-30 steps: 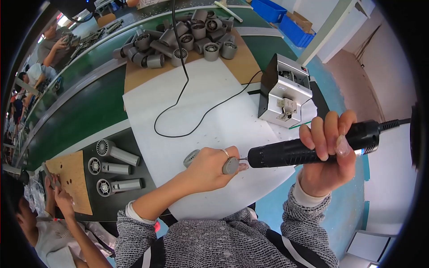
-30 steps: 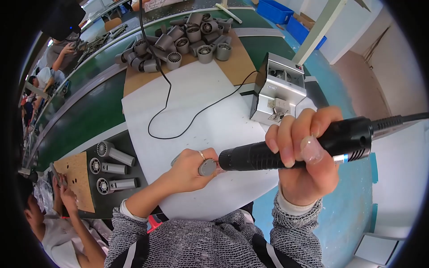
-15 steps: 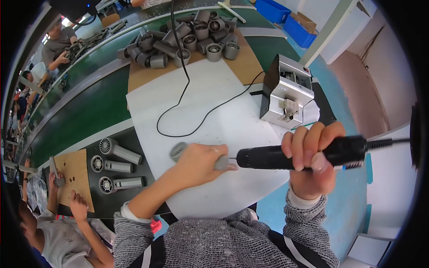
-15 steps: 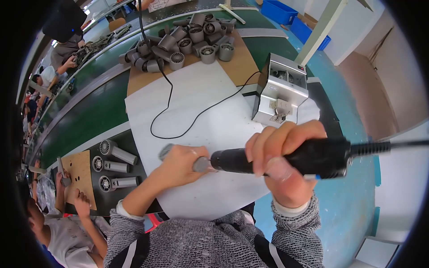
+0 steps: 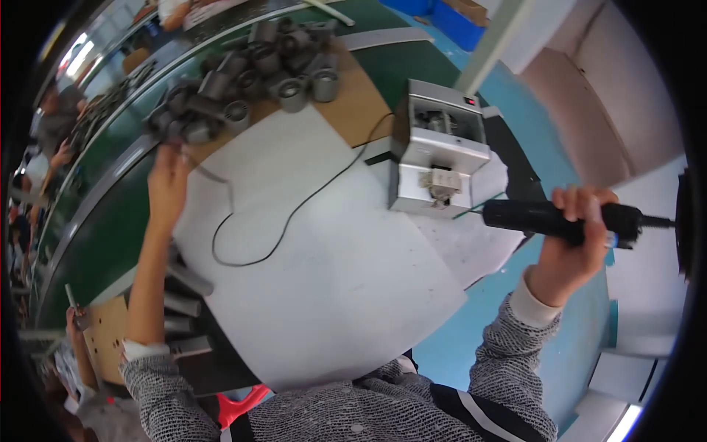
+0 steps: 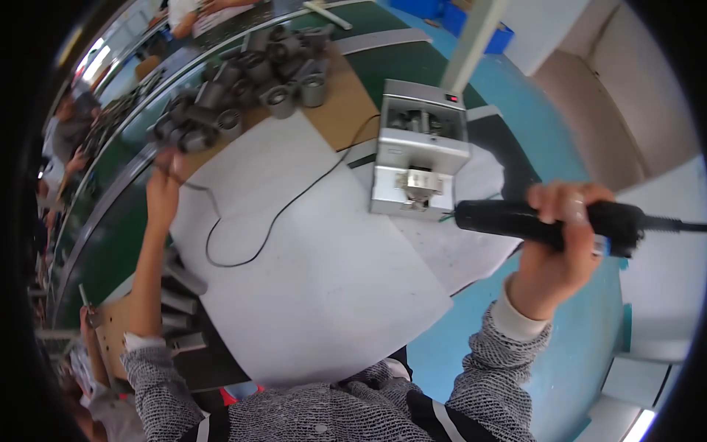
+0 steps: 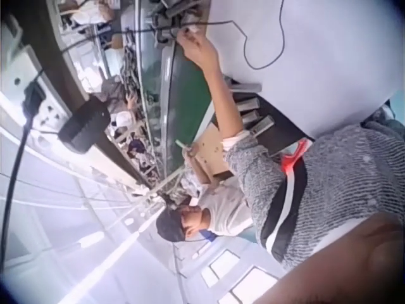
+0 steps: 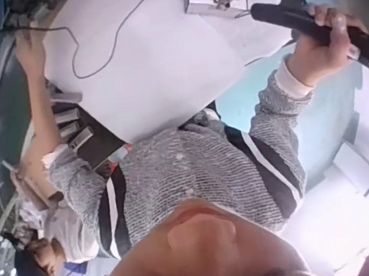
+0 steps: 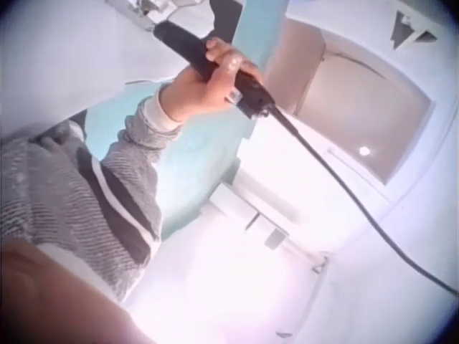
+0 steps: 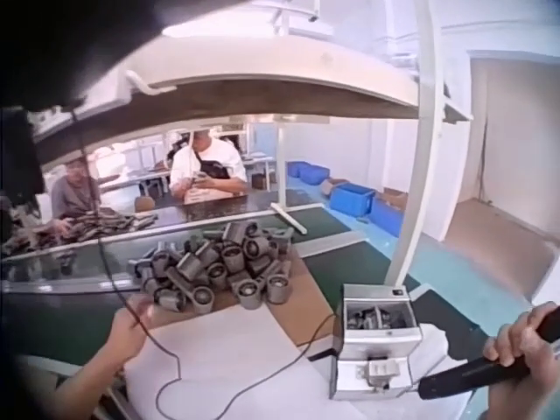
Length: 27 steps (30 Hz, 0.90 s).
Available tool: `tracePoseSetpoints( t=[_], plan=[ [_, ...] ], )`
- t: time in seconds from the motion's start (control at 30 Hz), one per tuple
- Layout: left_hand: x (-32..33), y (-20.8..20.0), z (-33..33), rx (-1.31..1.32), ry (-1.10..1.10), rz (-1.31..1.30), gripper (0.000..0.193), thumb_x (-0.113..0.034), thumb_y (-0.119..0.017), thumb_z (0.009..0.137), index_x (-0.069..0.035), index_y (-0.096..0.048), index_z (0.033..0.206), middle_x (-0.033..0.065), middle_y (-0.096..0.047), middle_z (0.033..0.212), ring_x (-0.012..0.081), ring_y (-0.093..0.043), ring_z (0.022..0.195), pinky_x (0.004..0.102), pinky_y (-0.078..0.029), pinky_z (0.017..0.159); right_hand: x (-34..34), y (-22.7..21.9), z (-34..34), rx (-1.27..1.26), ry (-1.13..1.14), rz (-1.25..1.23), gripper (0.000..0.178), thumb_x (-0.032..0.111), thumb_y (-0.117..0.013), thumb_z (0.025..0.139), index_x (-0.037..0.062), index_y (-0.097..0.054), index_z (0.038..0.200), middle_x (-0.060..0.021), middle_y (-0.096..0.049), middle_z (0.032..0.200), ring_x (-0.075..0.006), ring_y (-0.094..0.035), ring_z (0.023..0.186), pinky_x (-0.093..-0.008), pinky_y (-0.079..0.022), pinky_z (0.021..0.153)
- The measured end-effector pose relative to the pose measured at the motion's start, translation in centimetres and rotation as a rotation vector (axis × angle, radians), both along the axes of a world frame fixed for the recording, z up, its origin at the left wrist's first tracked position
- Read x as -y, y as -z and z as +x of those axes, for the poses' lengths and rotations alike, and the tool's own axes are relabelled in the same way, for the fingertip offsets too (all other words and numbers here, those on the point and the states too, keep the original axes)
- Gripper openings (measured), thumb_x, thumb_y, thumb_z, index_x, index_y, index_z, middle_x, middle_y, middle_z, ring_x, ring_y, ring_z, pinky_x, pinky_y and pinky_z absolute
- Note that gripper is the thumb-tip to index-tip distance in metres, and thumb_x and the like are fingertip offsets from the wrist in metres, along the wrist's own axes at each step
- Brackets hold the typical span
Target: The person assembles electronic components using an electric screwdriver at a manufacturing station.
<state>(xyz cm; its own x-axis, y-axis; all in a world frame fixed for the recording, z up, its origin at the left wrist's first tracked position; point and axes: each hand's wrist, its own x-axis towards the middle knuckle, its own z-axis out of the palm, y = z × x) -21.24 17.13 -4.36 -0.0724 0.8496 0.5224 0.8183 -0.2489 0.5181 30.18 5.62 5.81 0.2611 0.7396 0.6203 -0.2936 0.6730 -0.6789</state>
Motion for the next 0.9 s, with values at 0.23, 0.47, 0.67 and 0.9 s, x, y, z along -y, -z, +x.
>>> tracePoseSetpoints(
  t=[0.23,0.47,0.67,0.9],
  plan=[
    [-18.3,2.3,-4.1,-0.129,-0.011,-0.341,0.056,-0.058,-0.047,0.093,-0.006,-0.066,0.097,0.0167,-0.067,0.087,0.0311,-0.065,0.085,0.0385,-0.048,0.079,-3.0,0.9,-2.9,0.114,0.153,-0.074,0.016,0.0,-0.056,0.083,0.0036,-0.048,0.096,-0.0069,-0.049,0.078,-0.0167,-0.045,0.068,-0.0356,-0.04,0.07],
    [-13.6,1.4,4.1,0.014,-0.182,-0.026,0.036,-0.041,-0.062,0.089,-0.007,-0.069,0.101,0.0115,-0.068,0.092,0.0266,-0.064,0.088,0.0367,-0.047,0.082,-4.1,1.8,-2.9,0.153,0.129,-0.098,0.017,0.0,-0.057,0.082,0.0029,-0.047,0.095,-0.0083,-0.05,0.077,-0.0173,-0.048,0.066,-0.0371,-0.043,0.07],
    [-11.7,1.8,3.0,-0.042,-0.076,0.404,0.045,-0.011,-0.067,0.087,-0.008,-0.053,0.13,0.0147,-0.06,0.11,0.0247,-0.058,0.099,0.0328,-0.046,0.086,-4.8,1.9,-4.1,0.146,0.106,-0.133,0.017,0.0,-0.058,0.082,0.0023,-0.047,0.094,-0.0091,-0.051,0.076,-0.0179,-0.049,0.066,-0.0376,-0.045,0.07],
    [-2.7,-3.0,5.7,0.626,0.216,0.352,0.063,0.002,-0.066,0.086,-0.006,-0.033,0.14,0.0084,-0.058,0.102,0.0132,-0.056,0.083,0.026,-0.048,0.074,-4.5,1.7,-4.3,0.201,0.143,-0.18,0.016,-0.003,-0.058,0.081,0.0017,-0.047,0.093,-0.01,-0.052,0.075,-0.018,-0.05,0.063,-0.0362,-0.046,0.067]
  ],
)
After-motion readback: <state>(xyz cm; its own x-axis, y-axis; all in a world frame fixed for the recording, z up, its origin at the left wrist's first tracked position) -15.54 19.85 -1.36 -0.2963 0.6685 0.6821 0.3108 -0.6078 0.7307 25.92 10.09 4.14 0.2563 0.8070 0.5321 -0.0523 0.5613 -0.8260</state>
